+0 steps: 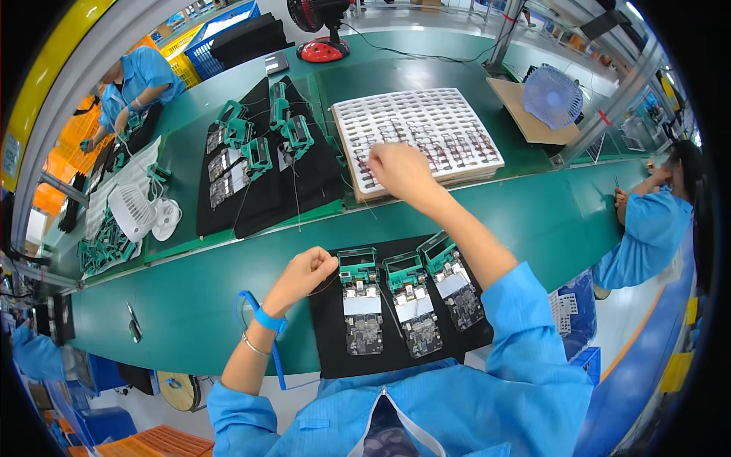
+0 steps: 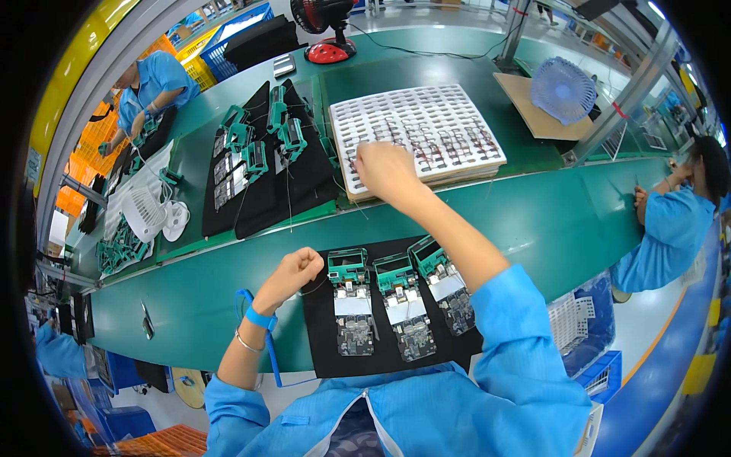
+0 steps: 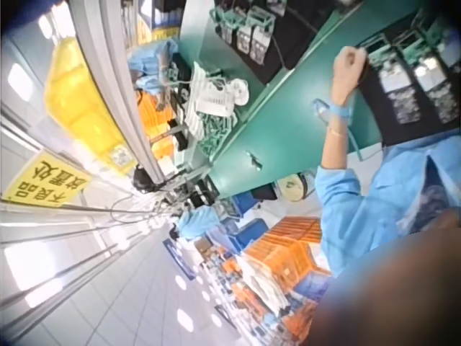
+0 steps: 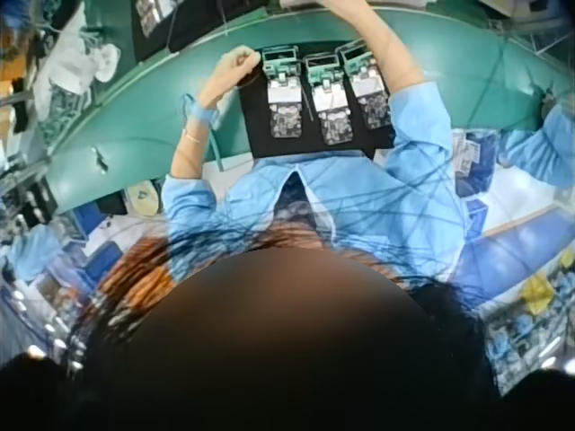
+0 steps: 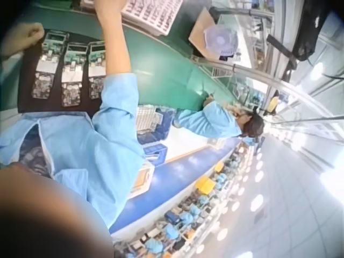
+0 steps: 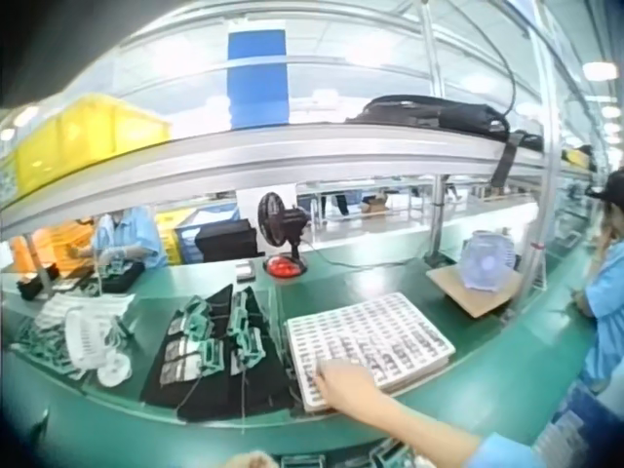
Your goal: Assembling electronic components and connecting wires on circuit boards on a production line.
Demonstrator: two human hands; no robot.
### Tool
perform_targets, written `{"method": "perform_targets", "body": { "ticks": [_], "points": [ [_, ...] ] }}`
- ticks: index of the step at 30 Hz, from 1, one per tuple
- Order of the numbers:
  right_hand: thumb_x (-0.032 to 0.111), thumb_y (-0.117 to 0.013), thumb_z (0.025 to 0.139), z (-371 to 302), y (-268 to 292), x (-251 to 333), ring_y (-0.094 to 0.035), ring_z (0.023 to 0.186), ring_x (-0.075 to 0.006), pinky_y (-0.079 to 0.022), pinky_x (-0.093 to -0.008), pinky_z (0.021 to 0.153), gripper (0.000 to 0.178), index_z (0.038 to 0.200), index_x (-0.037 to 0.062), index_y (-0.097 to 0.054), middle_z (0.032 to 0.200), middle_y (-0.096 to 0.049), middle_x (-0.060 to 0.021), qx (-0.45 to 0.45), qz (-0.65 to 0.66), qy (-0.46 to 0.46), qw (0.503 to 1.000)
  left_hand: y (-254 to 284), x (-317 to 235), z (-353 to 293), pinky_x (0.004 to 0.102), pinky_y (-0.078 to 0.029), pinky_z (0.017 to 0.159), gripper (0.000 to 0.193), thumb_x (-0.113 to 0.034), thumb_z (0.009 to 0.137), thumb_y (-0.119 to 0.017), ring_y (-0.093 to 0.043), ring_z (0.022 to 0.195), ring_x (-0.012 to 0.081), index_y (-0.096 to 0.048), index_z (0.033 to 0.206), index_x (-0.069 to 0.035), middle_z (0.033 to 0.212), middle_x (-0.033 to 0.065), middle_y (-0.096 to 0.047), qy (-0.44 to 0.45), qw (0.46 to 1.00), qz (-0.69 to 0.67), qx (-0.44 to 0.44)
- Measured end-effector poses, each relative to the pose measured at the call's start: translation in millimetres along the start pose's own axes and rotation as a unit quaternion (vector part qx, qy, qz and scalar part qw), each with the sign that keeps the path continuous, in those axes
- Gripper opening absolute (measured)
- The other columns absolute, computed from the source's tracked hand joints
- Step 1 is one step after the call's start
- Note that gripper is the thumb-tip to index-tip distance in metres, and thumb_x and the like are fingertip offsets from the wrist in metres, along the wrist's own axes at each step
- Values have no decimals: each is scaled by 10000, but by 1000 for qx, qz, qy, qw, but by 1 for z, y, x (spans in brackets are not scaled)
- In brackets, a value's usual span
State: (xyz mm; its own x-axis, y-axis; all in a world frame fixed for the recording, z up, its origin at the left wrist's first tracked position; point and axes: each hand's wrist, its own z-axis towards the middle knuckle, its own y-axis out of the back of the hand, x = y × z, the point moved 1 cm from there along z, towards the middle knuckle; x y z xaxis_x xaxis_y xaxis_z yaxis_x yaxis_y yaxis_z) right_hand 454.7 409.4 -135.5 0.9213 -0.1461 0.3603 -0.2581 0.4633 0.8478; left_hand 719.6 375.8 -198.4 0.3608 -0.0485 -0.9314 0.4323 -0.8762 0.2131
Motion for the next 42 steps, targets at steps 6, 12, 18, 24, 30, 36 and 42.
{"method": "perform_targets", "body": {
  "ticks": [6, 12, 18, 24, 30, 36, 42],
  "points": [
    [174, -584, 784, 53, -29, 15, -684, 724, -298, -524, -426, 620, 178, 745, 53, -708, 744, -682, -149, 54, -176, 27, 983, 0, -10, -9, 203, -351, 521, 235, -238, 926, -597, -422, 611, 28, -566, 836, -22, 674, -39, -513, -35, 996, 17, -81],
    [206, -555, 793, 26, 11, 6, -650, 643, -263, -491, -368, 577, 238, 694, 25, -674, 645, -653, -144, 105, 233, -28, 966, 6, -33, -9, 191, -407, 568, 183, -205, 930, -583, -506, 647, 45, -599, 958, -25, 746, -27, -569, -48, 986, -61, -147],
    [217, -549, 917, -86, 32, 26, -406, 537, -33, -279, -193, 472, 243, 758, 49, -625, 625, -510, 42, 262, 579, -194, 748, -32, -73, 25, 195, -436, 626, 224, -223, 939, -574, -535, 706, 65, -603, 1013, -13, 834, 3, -605, -96, 975, -186, -75],
    [187, -572, 877, -152, 47, 21, -627, 619, -316, -467, -391, 557, 172, 805, 46, -640, 657, -622, -152, 158, 288, -105, 939, -67, -69, 28, 292, -467, 546, 125, -109, 867, -606, -608, 600, 160, -622, 853, 14, 674, 106, -635, -133, 986, 70, -69],
    [231, -569, 870, -199, 31, 19, -622, 595, -344, -488, -452, 550, 175, 814, 87, -651, 623, -625, -136, 179, 196, -46, 963, -91, -64, 7, 360, -483, 553, 98, -70, 808, -637, -639, 637, 308, -594, 791, 16, 702, 167, -640, -161, 953, 252, -40],
    [219, -570, 861, -206, 26, 19, -630, 604, -330, -491, -442, 550, 177, 809, 74, -656, 641, -634, -130, 151, 187, -53, 969, -98, -61, 8, 399, -488, 605, 97, -67, 792, -642, -624, 679, 351, -586, 788, 13, 726, 169, -638, -204, 934, 286, -64],
    [164, -583, 837, -204, 32, 19, -626, 616, -320, -488, -426, 562, 136, 783, 59, -651, 662, -637, -123, 172, 162, -46, 970, -99, -61, 4, 411, -454, 710, 153, -124, 792, -682, -563, 845, 311, -557, 834, -47, 838, 115, -560, -196, 910, 357, -78]
  ]
}}
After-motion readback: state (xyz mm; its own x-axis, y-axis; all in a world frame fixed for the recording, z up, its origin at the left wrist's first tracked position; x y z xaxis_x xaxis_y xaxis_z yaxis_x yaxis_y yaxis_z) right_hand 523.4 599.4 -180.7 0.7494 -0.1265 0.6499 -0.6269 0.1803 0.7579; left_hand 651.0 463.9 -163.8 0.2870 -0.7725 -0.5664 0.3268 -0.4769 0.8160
